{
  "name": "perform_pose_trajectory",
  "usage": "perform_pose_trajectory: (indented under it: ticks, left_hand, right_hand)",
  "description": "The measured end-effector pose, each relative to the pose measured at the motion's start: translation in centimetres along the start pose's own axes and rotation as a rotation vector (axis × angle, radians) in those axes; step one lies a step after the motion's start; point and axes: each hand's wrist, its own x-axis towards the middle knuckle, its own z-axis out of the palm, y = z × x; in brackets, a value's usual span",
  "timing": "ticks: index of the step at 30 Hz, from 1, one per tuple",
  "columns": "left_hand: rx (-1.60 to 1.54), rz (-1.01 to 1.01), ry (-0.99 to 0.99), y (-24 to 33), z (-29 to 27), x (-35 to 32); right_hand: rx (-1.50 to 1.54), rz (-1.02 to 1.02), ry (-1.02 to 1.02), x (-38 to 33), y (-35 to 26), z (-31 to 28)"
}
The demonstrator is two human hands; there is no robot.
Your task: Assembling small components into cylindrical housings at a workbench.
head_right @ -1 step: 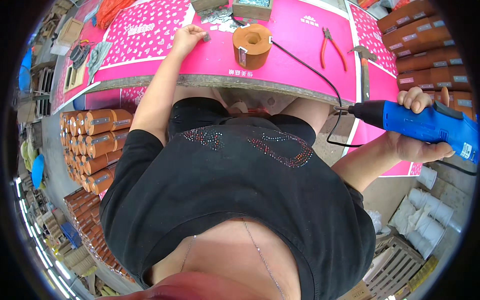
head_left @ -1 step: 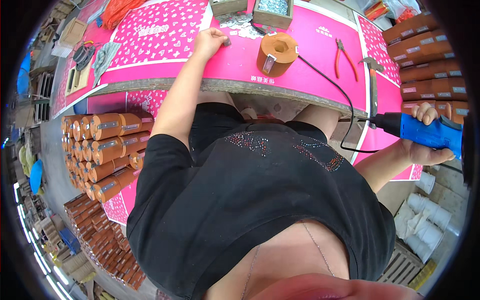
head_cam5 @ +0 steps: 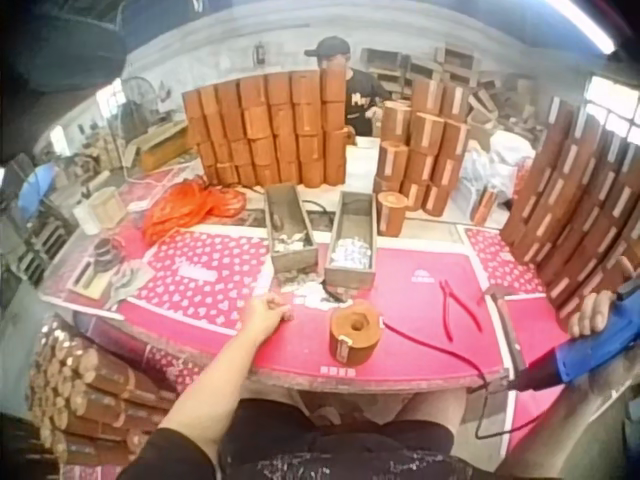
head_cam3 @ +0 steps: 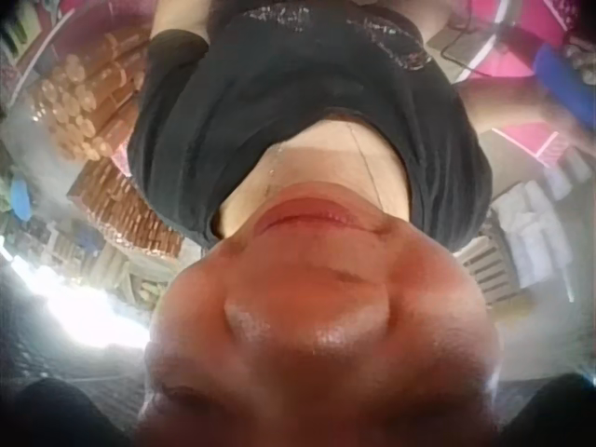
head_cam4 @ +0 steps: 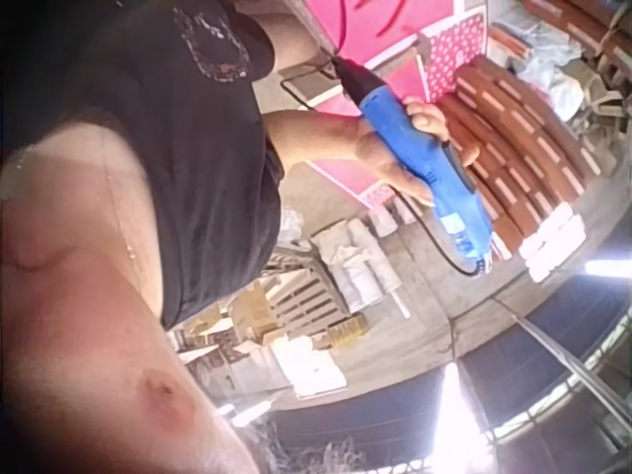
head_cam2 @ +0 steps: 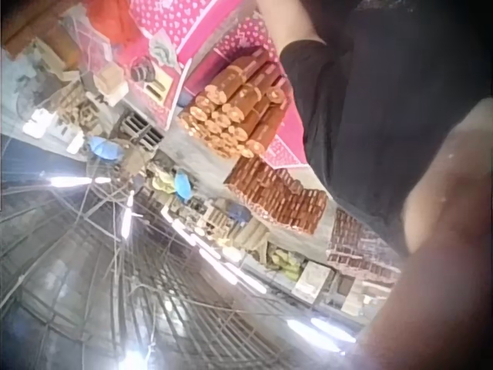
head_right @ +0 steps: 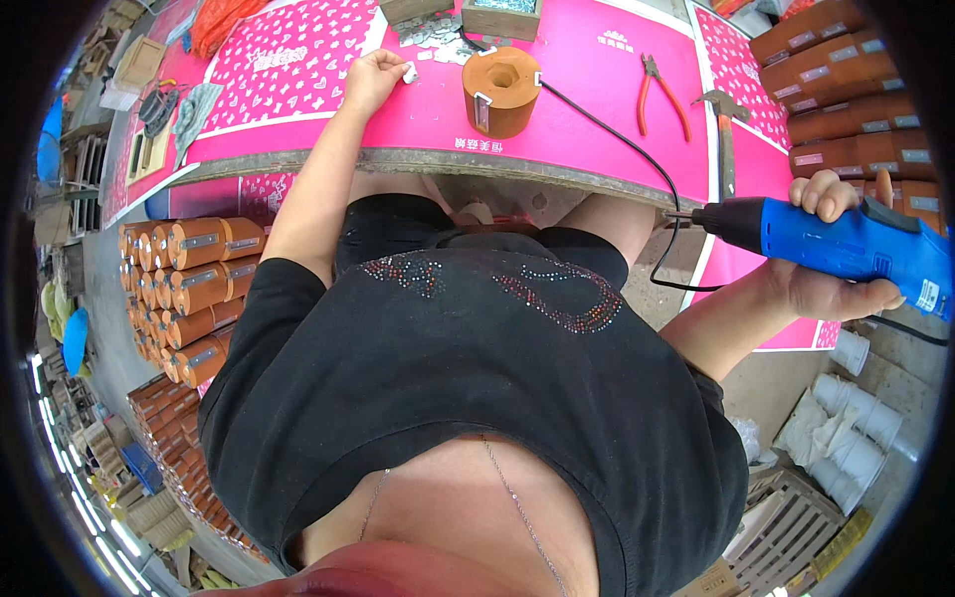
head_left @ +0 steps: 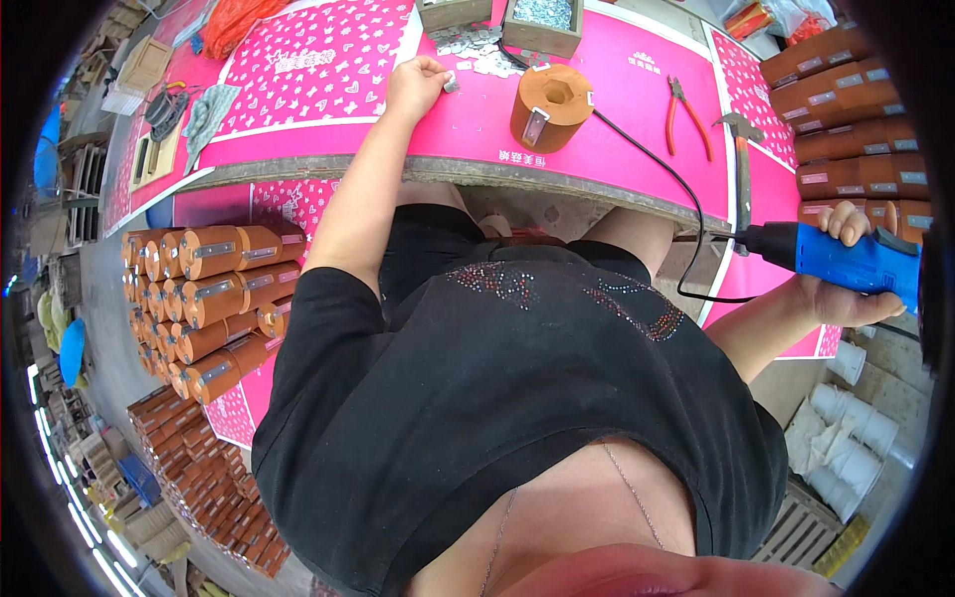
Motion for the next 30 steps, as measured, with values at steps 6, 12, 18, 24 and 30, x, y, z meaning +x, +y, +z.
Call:
perform_pose_trajectory:
  ticks: [6,12,18,24,30]
  left_hand:
    - [0.077,0.03,0.109,-0.2,1.0,-1.2]
    - [-0.632,-0.035,-0.062,5.1,-2.0,-2.7]
    - [-0.474,0.3,-0.399,11.2,-2.6,-3.6]
    - [-0.283,0.34,-0.696,12.7,-2.4,-2.2]
    - [-0.246,0.234,-0.413,12.6,-1.0,-6.7]
  right_hand:
    - [-0.017,0.005,0.008,-0.2,0.0,0.3]
    - [0.046,0.049,0.008,-0.7,0.1,0.6]
    - [0.056,0.096,0.167,-0.7,1.5,3.6]
    - [0.108,0.112,0.064,-0.7,2.5,4.3]
    - [0.096,0.127,0.09,-1.2,2.5,3.9]
